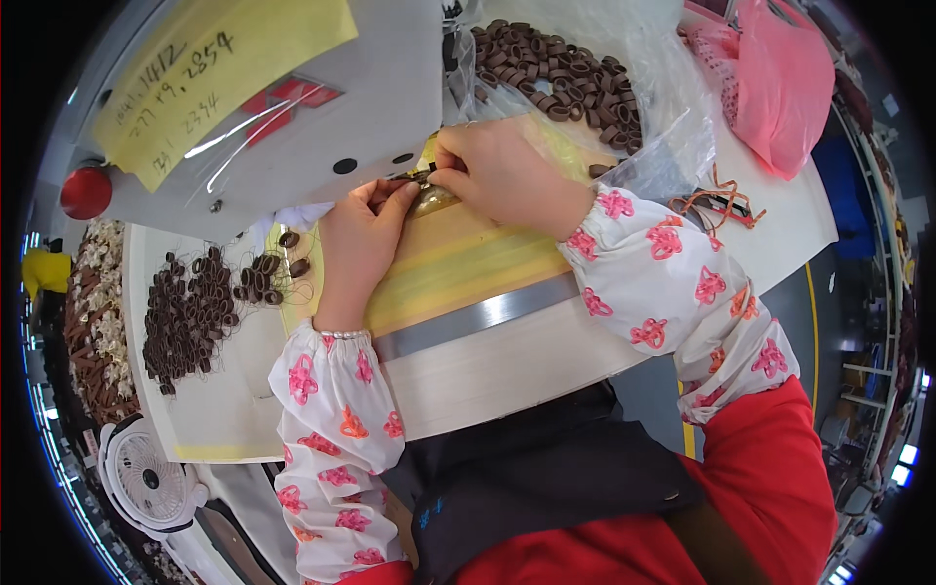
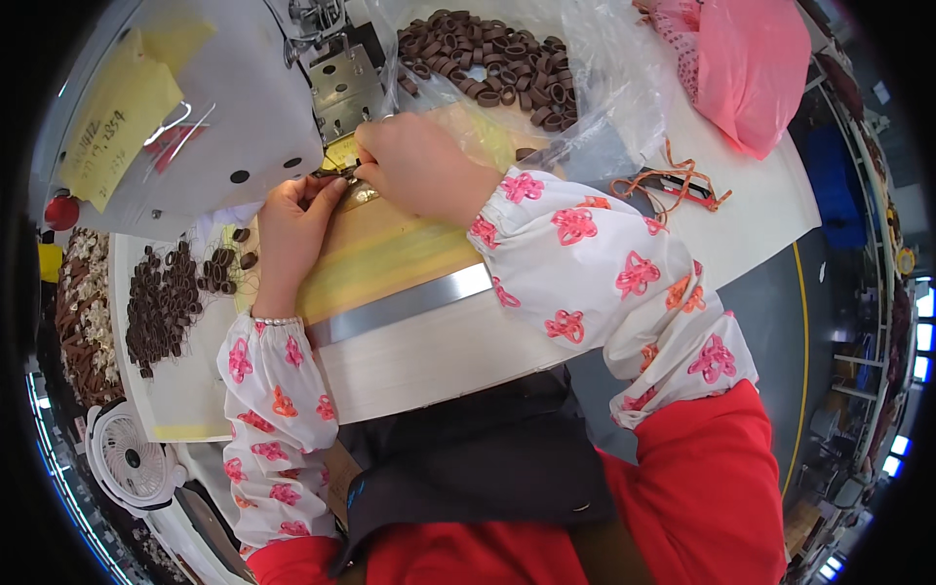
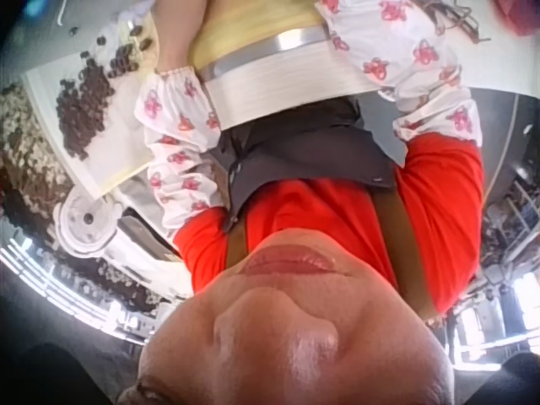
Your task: Assembling small leather loops with metal ring hardware.
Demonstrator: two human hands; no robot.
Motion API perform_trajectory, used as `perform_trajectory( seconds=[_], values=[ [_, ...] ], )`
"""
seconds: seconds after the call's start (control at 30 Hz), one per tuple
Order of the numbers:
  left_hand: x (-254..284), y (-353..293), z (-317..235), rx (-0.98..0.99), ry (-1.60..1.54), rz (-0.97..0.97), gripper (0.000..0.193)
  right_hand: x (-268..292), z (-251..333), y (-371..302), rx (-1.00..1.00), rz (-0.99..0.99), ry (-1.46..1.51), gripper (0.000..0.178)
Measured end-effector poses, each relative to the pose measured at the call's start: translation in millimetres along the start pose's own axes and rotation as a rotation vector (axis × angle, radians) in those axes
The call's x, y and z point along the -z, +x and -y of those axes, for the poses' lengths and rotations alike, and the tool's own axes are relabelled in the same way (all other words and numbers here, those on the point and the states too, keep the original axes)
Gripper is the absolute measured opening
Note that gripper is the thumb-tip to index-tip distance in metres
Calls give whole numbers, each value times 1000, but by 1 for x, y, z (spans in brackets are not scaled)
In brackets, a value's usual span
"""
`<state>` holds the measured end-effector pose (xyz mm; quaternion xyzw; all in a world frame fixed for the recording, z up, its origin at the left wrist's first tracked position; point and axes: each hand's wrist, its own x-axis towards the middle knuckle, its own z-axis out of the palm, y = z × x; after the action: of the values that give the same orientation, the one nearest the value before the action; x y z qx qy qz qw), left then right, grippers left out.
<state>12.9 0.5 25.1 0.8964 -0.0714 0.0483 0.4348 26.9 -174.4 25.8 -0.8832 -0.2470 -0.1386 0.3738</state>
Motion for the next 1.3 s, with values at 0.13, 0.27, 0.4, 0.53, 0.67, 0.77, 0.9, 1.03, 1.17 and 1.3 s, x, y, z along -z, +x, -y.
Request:
perform_trajectory(
  seconds=[0.13,0.27,0.4,0.53,0.67,0.77,0.9,1.03,1.17,1.3],
  values=[
    [-3,-12,-5,-296,158,-59,22,6,2,-5,70,-33,-29,15],
    [17,-43,-2,-421,329,-131,25,38,7,-3,62,-110,-158,14],
    [65,-50,33,-299,466,-173,24,91,-27,-11,-42,-112,-466,13],
    [70,-52,28,-138,279,-231,15,114,-40,-28,-171,-6,-710,14],
    [44,-43,-3,-565,641,-250,17,110,-52,-35,-191,16,-828,14],
    [16,-35,-10,-499,459,-117,27,104,-50,-28,-237,-3,-844,15],
    [-6,-19,-5,-423,420,-157,28,96,-36,-19,-115,-143,-738,9],
    [-11,-13,4,-421,355,-188,18,58,1,-9,78,1,-127,14],
    [-6,-12,3,-328,432,-149,16,19,17,-6,4,262,207,15],
    [4,-14,1,-234,287,-63,16,5,15,-10,-83,175,347,18]
  ],
)
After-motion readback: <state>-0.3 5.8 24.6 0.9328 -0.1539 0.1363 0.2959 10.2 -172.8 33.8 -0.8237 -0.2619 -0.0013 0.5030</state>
